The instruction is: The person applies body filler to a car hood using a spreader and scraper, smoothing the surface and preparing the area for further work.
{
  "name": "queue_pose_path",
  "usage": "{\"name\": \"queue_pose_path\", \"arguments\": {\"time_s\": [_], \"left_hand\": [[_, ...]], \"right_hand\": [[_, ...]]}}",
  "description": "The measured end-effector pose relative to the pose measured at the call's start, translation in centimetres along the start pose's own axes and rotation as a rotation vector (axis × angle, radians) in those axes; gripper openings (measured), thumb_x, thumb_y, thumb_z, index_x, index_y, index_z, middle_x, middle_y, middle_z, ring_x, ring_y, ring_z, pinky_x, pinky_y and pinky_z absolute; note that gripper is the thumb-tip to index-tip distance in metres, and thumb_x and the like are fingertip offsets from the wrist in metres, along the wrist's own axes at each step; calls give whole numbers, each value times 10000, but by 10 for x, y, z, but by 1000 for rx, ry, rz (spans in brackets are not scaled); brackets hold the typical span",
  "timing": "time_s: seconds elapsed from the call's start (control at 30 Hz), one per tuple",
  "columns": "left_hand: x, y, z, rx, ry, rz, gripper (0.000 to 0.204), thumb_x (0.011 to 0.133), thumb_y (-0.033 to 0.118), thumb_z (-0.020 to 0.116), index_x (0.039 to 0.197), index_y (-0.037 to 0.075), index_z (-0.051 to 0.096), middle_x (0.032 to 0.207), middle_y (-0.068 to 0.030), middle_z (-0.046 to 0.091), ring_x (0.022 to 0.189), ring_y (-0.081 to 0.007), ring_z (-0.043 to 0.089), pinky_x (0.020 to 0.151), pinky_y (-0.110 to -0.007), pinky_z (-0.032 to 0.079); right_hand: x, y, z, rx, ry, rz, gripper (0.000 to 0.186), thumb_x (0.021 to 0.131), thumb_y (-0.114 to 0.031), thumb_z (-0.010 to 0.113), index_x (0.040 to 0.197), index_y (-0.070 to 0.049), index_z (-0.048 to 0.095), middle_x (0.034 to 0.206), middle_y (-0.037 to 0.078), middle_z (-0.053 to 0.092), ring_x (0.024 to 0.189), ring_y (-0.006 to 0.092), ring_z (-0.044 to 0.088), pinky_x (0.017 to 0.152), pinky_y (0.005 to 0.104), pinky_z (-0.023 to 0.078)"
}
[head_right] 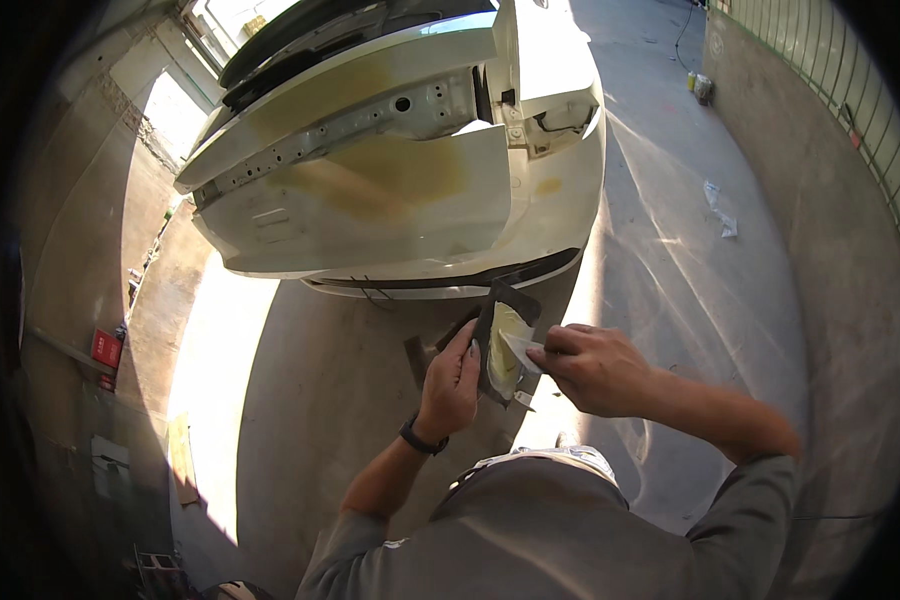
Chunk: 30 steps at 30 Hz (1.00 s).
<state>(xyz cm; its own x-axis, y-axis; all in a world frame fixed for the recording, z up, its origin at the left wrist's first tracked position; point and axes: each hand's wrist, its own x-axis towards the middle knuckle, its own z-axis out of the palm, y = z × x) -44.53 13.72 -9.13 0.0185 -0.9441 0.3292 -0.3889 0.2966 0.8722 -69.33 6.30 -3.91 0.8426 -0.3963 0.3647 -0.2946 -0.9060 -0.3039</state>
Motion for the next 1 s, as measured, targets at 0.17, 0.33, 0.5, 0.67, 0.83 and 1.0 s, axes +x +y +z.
{"name": "queue_pose_path", "arguments": {"time_s": [0.17, 0.33, 0.5, 0.67, 0.83, 1.0], "left_hand": [[0, 4, 1, -23, -2, -56, 396, 1044, 64, 452, 1424, -26, 512, 936, -287, 665, 744, -336, 666, 724, -373, 519], [-4, 7, 0, 38, 106, -47, 387, 1052, 82, 455, 1418, -20, 526, 908, -259, 674, 707, -257, 630, 703, -353, 513], [-10, 6, 0, 25, 61, -6, 374, 1052, 86, 461, 1387, -59, 543, 883, -236, 678, 720, -216, 643, 691, -340, 506], [-16, 7, -1, -18, -21, -241, 380, 1065, 105, 456, 1416, -18, 533, 766, -164, 620, 618, -150, 519, 604, -325, 448], [-21, 8, -2, -34, 111, -110, 366, 1062, 89, 447, 1406, 1, 534, 777, -190, 616, 613, -178, 538, 609, -330, 455], [-23, 9, -2, -76, 33, -122, 373, 1055, 81, 453, 1402, -46, 503, 834, -289, 613, 712, -431, 604, 680, -409, 496]], "right_hand": [[-3, -3, -5, 67, 139, 247, 286, 879, -49, 684, 1153, -90, 755, 911, 73, 671, 824, 287, 683, 680, 450, 543], [-2, -4, -2, 158, -58, -25, 236, 897, -66, 684, 1121, -79, 753, 878, 70, 618, 783, 279, 656, 666, 417, 542], [-3, -6, 2, 125, 6, -20, 270, 895, -50, 689, 1153, -95, 754, 886, 76, 635, 786, 278, 664, 668, 423, 548], [-1, -9, 4, 73, 157, 200, 290, 880, -44, 699, 1159, -95, 757, 928, 77, 647, 808, 262, 670, 672, 413, 544], [-1, -11, 4, 247, -154, -12, 315, 873, -46, 700, 1169, -128, 769, 907, 68, 676, 799, 267, 679, 663, 405, 548], [0, -12, 4, 181, -128, -77, 307, 849, -18, 710, 1139, -95, 774, 863, 72, 669, 724, 253, 668, 625, 387, 537]]}}
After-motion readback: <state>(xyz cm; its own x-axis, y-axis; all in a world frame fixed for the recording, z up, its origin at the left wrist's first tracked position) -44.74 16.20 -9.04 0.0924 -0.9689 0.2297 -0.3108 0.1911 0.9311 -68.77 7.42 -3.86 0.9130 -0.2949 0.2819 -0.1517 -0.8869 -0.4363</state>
